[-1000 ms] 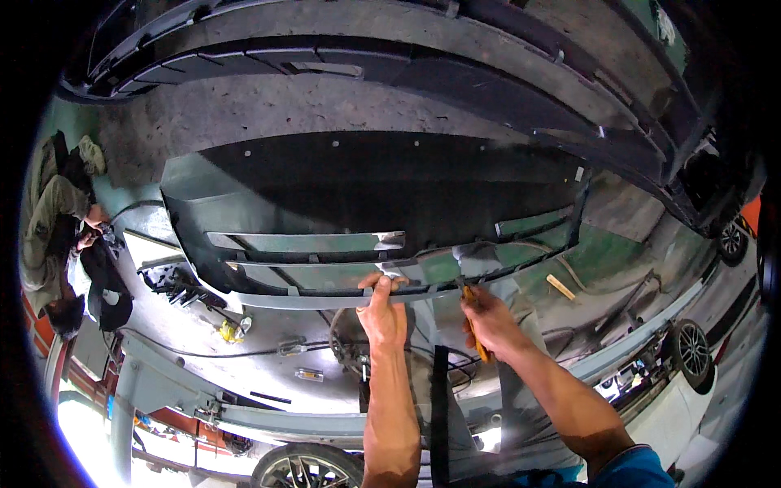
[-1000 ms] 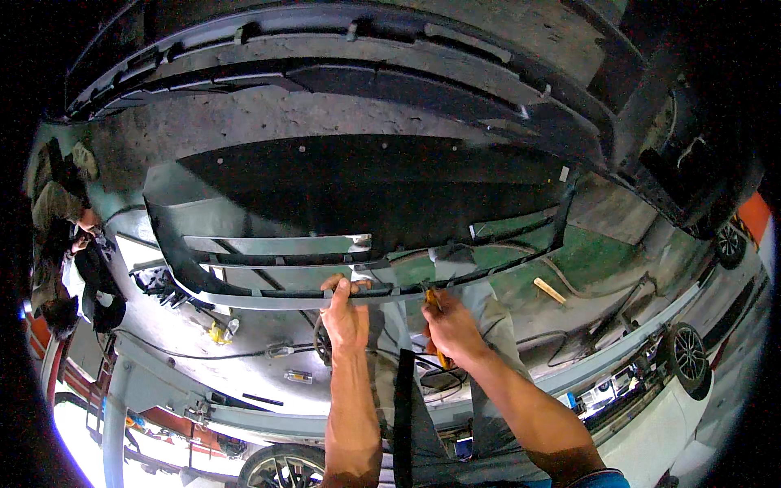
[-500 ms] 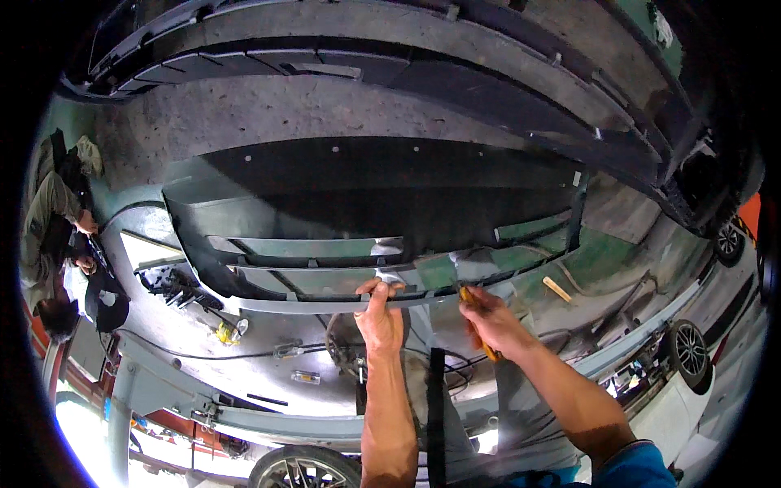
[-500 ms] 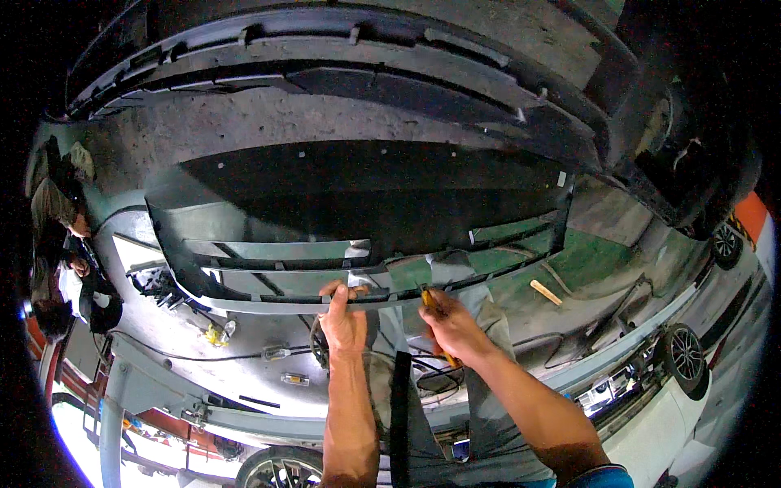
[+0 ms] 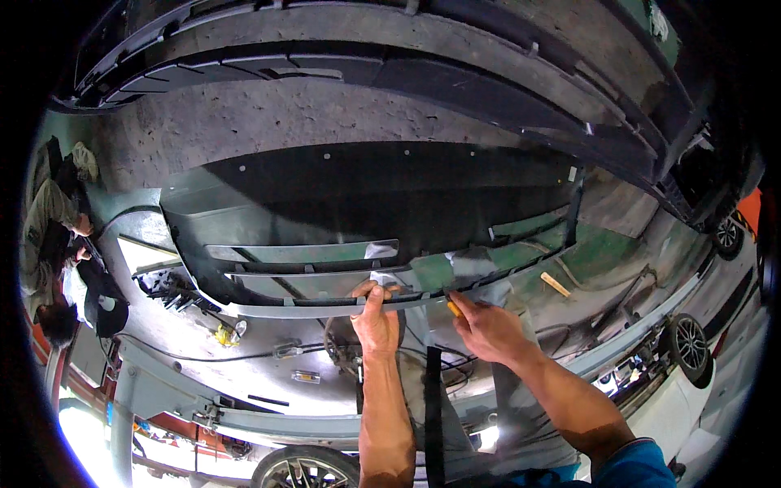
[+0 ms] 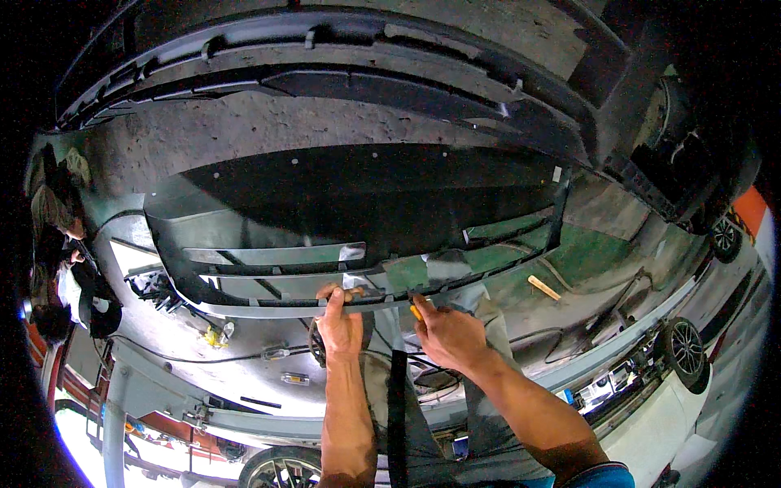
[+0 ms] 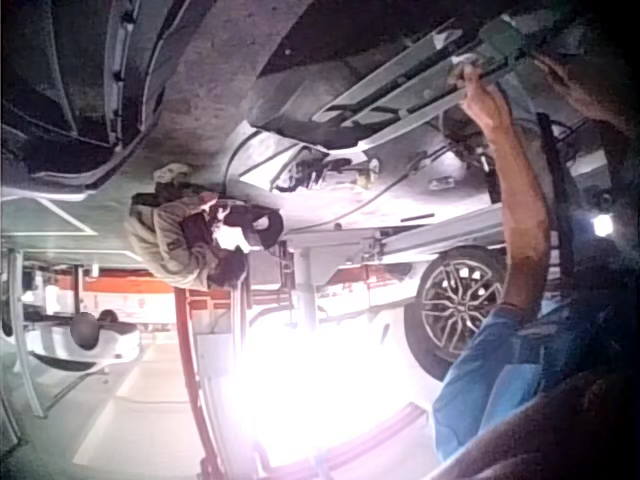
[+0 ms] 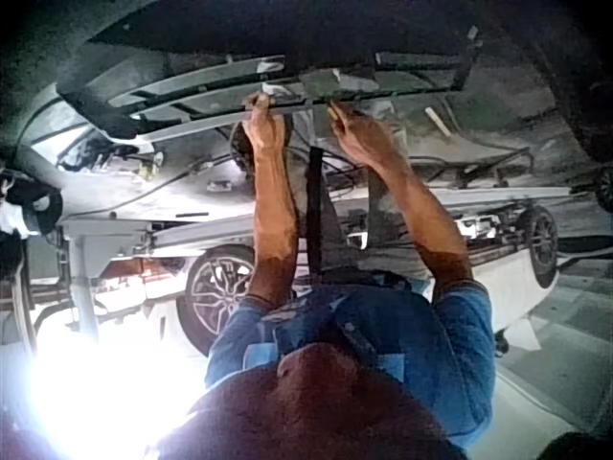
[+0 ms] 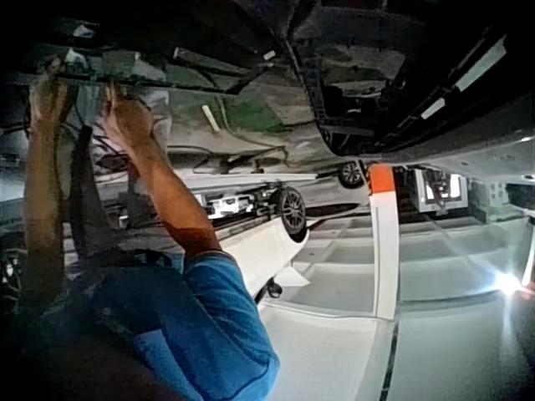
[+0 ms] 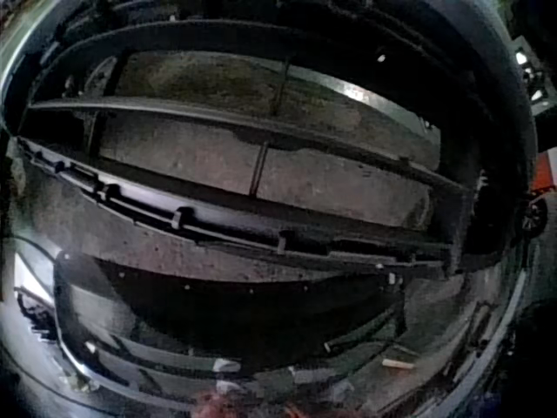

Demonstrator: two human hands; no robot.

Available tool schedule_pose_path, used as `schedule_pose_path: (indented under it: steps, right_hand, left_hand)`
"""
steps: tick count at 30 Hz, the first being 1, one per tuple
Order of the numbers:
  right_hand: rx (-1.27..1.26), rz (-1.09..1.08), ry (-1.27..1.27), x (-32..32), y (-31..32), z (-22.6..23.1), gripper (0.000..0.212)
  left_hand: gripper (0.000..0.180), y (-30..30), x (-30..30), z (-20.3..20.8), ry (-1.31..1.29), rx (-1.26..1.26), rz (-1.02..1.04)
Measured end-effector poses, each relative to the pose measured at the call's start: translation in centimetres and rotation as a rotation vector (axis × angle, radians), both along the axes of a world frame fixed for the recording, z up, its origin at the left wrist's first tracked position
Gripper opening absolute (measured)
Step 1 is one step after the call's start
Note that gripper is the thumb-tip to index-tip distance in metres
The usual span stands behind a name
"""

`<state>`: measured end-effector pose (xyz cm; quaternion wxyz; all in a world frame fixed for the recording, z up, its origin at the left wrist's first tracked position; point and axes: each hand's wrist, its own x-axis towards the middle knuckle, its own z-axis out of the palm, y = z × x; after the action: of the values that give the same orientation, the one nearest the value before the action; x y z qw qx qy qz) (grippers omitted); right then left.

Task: The person assembles a car bumper by attaching a silver trim piece to a white bumper and then using a yellow utility knife to trim a black plastic liner attached to the bumper's interior. The person handles the bumper, trim, and liner throughout the process.

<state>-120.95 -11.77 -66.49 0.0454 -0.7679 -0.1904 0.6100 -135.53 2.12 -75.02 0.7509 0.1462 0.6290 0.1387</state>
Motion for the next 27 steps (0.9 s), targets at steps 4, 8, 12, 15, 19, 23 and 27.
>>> schedule_pose_path:
  steps: [4, 8, 12, 15, 19, 23, 27]
  right_hand:
    - [0.066, 0.039, 0.028, 0.4, 0.0, -0.4, 0.037]
    - [0.318, 0.223, -0.039, -0.4, -1.9, -2.0, 0.023]
    - [0.171, 0.197, 0.123, 0.9, -0.5, -2.1, 0.024]
    - [0.108, 0.185, 0.071, 0.4, -0.4, -2.0, 0.026]
    - [-0.082, -0.692, 0.060, -1.2, -0.1, -1.9, 0.034]
    - [-0.111, -1.633, 0.236, 4.3, 1.1, -0.3, 0.055]
    - [-0.091, -1.352, 0.099, 5.8, -2.8, -1.2, 0.057]
  left_hand:
    - [0.015, 0.0, 0.0, -0.1, -0.006, 0.003, -0.017]
    - [0.018, -0.1, -0.1, 0.2, 0.001, 0.015, -0.040]
    - [0.016, 0.0, -0.1, 0.1, -0.048, 0.032, -0.067]
    - [0.015, -0.2, -0.3, 0.2, 0.008, 0.020, -0.086]
    - [0.013, 0.1, 0.7, 0.5, 0.061, -0.015, -0.014]
    - [0.016, 0.1, -0.2, 0.5, 0.074, -0.033, -0.004]
    - [0.016, 0.2, 0.0, -0.1, 0.096, -0.098, 0.071]
